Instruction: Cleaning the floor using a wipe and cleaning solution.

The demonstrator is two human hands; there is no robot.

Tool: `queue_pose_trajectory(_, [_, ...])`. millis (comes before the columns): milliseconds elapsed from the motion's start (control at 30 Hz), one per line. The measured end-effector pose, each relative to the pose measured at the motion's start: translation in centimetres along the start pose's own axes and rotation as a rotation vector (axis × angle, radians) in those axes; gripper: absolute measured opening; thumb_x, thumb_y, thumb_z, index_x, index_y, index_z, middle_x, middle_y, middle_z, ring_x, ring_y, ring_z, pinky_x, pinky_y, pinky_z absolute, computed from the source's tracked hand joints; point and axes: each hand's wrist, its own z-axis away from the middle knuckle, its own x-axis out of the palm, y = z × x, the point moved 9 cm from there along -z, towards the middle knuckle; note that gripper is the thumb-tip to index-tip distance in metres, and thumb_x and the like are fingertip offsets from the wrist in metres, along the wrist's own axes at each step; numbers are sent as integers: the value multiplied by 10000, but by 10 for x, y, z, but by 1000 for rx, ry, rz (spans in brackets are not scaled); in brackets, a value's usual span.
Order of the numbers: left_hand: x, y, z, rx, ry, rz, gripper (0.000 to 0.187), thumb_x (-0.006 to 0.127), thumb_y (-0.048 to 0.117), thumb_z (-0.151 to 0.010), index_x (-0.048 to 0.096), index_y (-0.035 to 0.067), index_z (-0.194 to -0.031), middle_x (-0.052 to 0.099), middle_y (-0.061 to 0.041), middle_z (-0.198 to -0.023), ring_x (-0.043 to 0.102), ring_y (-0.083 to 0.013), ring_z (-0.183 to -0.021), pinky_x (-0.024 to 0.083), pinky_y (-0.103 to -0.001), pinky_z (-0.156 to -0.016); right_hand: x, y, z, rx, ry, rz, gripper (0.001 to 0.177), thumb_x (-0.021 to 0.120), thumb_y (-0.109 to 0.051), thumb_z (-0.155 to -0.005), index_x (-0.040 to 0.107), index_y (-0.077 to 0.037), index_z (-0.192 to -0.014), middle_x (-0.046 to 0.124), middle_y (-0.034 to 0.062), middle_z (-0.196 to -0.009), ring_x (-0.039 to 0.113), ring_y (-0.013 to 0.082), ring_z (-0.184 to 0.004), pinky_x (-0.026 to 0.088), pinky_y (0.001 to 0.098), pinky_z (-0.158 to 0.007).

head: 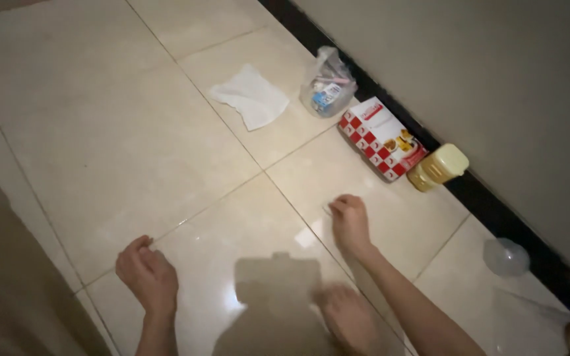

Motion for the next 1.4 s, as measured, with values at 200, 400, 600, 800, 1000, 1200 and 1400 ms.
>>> queue_pose_trajectory(200, [8, -7, 0, -23, -27, -63, 233, 508, 40, -1015, 630, -5, -1209, 634, -189, -1174, 521, -371, -1158, 340, -492, -1123, 4, 9, 18, 107, -22, -257, 94, 669, -13, -905, 743, 34, -940, 673, 165, -851, 642, 280, -689, 504, 369, -623])
queue_pose_trajectory(400, [-2, 10, -4, -34, -15, -82, 246, 544, 32, -973, 636, 2, -1199, 655, -183, -1134, 527, -365, -1136, 323, -492, -1145, 46, -13, 1, 31, -86, -248, 103, 697, -57, -913, 726, 40, -895, 658, 152, -846, 637, 287, -721, 516, 371, -668])
queue_pose_trajectory(600, [-23, 6, -5, -108, -30, -93, 270, 539, 62, -973, 641, 22, -1220, 668, -162, -1138, 527, -357, -1169, 283, -481, -1165, 138, -80, -56, -127, -119, -395, 123, 690, -74, -933, 709, 46, -908, 633, 148, -856, 630, 296, -791, 513, 374, -734])
queue_pose_trajectory(800, [-40, -28, -20, -122, -55, -200, 286, 450, 126, -1013, 641, 37, -1208, 682, -165, -1142, 540, -331, -1213, 210, -509, -1236, 245, -176, -121, -341, -188, -505, 110, 690, -18, -903, 664, 49, -821, 581, 155, -829, 594, 316, -792, 491, 407, -729])
queue_pose_trajectory(1000, [-26, -30, -42, -154, -183, -334, 409, 322, 251, -1062, 660, 69, -1202, 656, -163, -1197, 544, -321, -1182, 313, -473, -1165, 323, -222, -165, -440, -153, -591, 62, 710, -15, -831, 697, 4, -774, 589, 134, -809, 593, 302, -801, 482, 392, -735])
queue_pose_trajectory(1200, [-7, 23, -70, -8, -312, -322, 362, 416, 251, -1010, 682, 84, -1190, 664, -143, -1226, 555, -325, -1216, 291, -518, -1157, 222, -62, -165, 142, -236, -1434, 157, 633, 5, -930, 571, 15, -786, 514, 7, -844, 548, 135, -815, 502, 285, -761])
queue_pose_trajectory(1400, [61, 72, -130, 235, -513, -354, 346, 621, 168, -873, 656, 53, -1198, 656, -142, -1241, 561, -314, -1219, 310, -507, -1135, 72, 38, -170, 52, 82, -224, 139, 604, -8, -920, 722, 31, -982, 592, 183, -890, 598, 345, -840, 494, 454, -739])
